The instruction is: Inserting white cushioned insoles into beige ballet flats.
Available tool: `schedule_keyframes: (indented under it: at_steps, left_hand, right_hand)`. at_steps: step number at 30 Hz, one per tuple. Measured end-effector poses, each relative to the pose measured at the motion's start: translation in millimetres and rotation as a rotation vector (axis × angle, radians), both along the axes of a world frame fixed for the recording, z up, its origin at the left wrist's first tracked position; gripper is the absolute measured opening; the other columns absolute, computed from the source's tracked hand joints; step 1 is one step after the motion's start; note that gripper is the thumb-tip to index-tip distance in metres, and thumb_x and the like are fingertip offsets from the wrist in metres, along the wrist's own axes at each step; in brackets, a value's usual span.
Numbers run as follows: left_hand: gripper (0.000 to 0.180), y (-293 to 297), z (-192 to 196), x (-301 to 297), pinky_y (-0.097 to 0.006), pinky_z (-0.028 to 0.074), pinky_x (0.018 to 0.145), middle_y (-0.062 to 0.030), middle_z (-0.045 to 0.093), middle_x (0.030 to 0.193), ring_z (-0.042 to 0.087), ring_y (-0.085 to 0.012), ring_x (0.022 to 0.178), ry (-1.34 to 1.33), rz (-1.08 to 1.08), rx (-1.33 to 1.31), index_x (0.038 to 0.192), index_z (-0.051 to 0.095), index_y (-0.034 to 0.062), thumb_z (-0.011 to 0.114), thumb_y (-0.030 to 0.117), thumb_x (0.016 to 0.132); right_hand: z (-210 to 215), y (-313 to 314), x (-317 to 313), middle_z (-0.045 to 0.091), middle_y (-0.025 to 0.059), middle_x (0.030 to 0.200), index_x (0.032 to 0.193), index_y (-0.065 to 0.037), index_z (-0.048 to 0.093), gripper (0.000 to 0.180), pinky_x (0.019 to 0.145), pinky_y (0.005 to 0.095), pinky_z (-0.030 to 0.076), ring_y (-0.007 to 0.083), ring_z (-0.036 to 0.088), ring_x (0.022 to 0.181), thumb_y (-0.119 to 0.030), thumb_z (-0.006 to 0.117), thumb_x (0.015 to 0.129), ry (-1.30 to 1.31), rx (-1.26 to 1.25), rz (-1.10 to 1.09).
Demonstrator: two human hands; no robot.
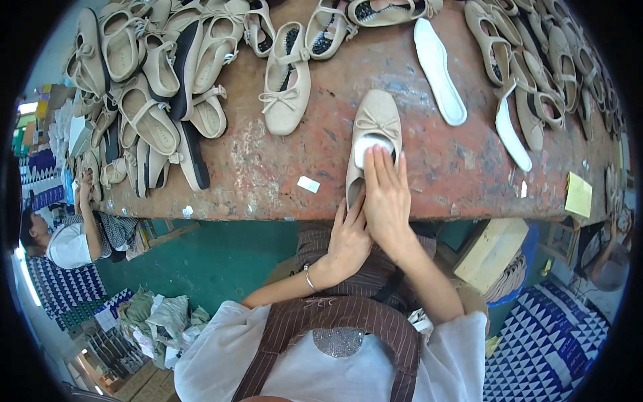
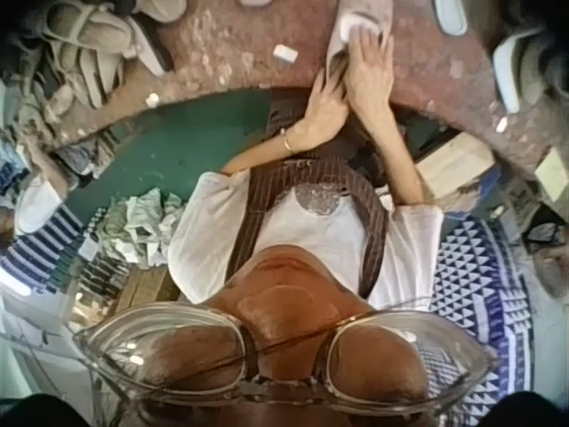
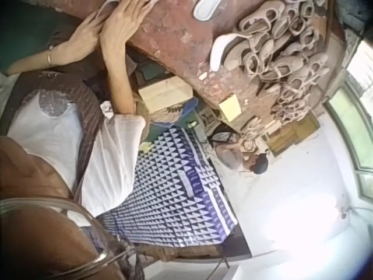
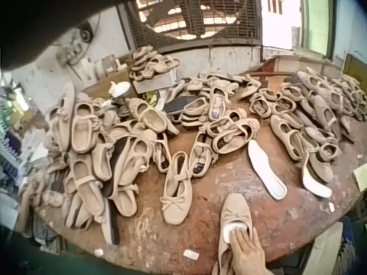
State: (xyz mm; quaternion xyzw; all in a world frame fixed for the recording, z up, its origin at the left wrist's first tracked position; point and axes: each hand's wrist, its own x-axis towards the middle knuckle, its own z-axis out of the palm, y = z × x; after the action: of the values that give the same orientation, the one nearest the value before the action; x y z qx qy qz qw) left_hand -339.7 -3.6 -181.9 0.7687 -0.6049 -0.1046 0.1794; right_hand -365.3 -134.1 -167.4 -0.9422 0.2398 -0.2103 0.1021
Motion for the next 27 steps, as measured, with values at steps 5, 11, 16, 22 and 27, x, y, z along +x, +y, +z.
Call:
schedule_keyframes:
  at_steps: [5,11,16,22,27]
  left_hand:
    - [0.046,-13,5,4,-0.053,0.031,0.112,-0.0234,0.052,0.136,0.038,-0.0344,0.138,-0.041,0.008,-0.042,0.128,0.056,-0.0058,0.056,0.013,0.086]
    - [0.049,-7,-4,8,-0.056,0.029,0.113,-0.0246,0.047,0.141,0.033,-0.0389,0.141,0.128,0.011,-0.062,0.127,0.057,-0.0094,0.055,0.014,0.083]
    - [0.049,-9,2,14,-0.053,0.03,0.112,-0.0215,0.054,0.134,0.04,-0.0347,0.136,0.01,-0.041,0.04,0.131,0.055,-0.0058,0.053,0.012,0.085]
    - [0.046,-21,4,10,-0.052,0.034,0.11,-0.0197,0.057,0.132,0.046,-0.0336,0.131,0.034,0.038,-0.117,0.126,0.059,-0.005,0.065,0.018,0.086]
    - [0.033,0,15,51,-0.045,0.048,0.097,-0.0174,0.066,0.121,0.06,-0.0339,0.117,0.348,0.13,-0.386,0.114,0.069,-0.002,0.071,0.012,0.085]
  right_hand:
    - [4,-45,34,0.065,0.0183,0.099,0.106,0.006,0.058,0.028,0.117,0.0517,0.027,0.033,0.064,0.099,0.004,0.054,0.079,0.294,0.091,-0.088]
    - [0,-4,4,0.059,0.0263,0.125,0.131,0.008,0.05,0.056,0.119,0.0528,0.02,0.0372,0.054,0.125,0.006,0.054,0.076,0.09,0.066,0.053]
    - [-4,-31,36,0.059,0.0214,0.117,0.12,0.006,0.055,0.038,0.118,0.0555,0.018,0.0326,0.055,0.118,-0.007,0.051,0.084,0.264,-0.103,-0.029]
    - [2,-55,60,0.068,0.015,0.077,0.089,0.001,0.068,0.018,0.118,0.0593,0.013,0.0289,0.069,0.08,-0.008,0.053,0.083,0.616,0.023,-0.008]
    - [29,-79,28,0.072,0.0155,0.085,0.094,-0.002,0.074,0.022,0.113,0.0545,0.03,0.0317,0.07,0.088,0.0,0.056,0.082,-0.072,0.623,0.286]
